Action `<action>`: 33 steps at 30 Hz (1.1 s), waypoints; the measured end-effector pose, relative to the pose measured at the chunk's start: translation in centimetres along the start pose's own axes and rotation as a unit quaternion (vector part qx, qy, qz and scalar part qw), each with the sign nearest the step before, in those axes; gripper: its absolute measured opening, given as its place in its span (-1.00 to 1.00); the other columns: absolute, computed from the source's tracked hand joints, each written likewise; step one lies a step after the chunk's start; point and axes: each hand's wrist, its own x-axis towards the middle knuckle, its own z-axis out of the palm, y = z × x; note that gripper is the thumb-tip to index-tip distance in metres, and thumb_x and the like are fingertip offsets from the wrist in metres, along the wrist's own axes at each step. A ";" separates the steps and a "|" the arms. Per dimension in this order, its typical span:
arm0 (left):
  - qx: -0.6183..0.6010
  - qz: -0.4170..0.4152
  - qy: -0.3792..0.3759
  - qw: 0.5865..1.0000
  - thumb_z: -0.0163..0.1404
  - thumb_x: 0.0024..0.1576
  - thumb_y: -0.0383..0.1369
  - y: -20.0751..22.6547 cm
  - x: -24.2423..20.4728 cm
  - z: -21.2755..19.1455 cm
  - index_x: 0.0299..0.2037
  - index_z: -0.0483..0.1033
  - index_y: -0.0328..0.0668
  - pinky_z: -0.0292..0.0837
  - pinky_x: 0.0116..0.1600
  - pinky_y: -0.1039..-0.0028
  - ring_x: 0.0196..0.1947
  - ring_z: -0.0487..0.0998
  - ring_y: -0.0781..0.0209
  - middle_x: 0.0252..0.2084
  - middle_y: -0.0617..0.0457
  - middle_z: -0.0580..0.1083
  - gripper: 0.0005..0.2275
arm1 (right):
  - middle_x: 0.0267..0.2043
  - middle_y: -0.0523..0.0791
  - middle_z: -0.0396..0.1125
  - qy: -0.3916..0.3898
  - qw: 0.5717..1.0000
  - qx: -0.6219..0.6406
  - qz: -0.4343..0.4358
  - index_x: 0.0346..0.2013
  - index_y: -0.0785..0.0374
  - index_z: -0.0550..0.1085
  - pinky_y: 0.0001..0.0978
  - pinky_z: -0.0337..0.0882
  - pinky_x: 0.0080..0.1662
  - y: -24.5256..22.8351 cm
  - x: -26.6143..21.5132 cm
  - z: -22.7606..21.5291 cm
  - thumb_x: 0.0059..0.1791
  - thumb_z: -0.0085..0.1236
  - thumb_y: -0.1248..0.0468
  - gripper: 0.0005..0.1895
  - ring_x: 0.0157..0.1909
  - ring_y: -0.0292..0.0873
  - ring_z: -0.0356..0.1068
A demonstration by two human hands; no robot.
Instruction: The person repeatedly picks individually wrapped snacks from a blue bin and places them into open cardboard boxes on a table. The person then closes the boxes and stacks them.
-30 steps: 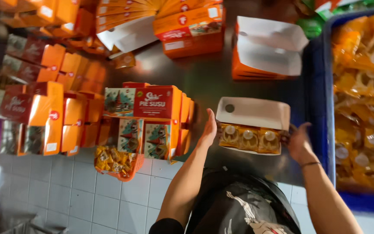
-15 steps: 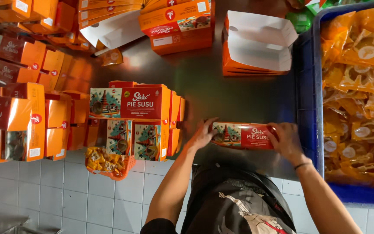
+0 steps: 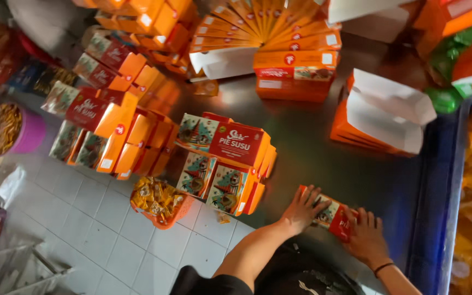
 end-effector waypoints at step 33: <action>-0.058 -0.328 0.414 0.847 -0.11 0.29 -0.17 -13.9 -18.2 -21.6 0.21 0.48 -0.08 0.16 0.44 0.07 0.36 0.37 -0.12 0.32 -0.11 0.41 -0.65 | 0.34 0.10 0.10 0.183 0.917 0.271 -0.230 0.39 0.01 0.25 0.28 0.27 0.14 -22.8 13.1 -27.4 -0.08 0.31 -0.15 -0.17 0.27 0.19 0.15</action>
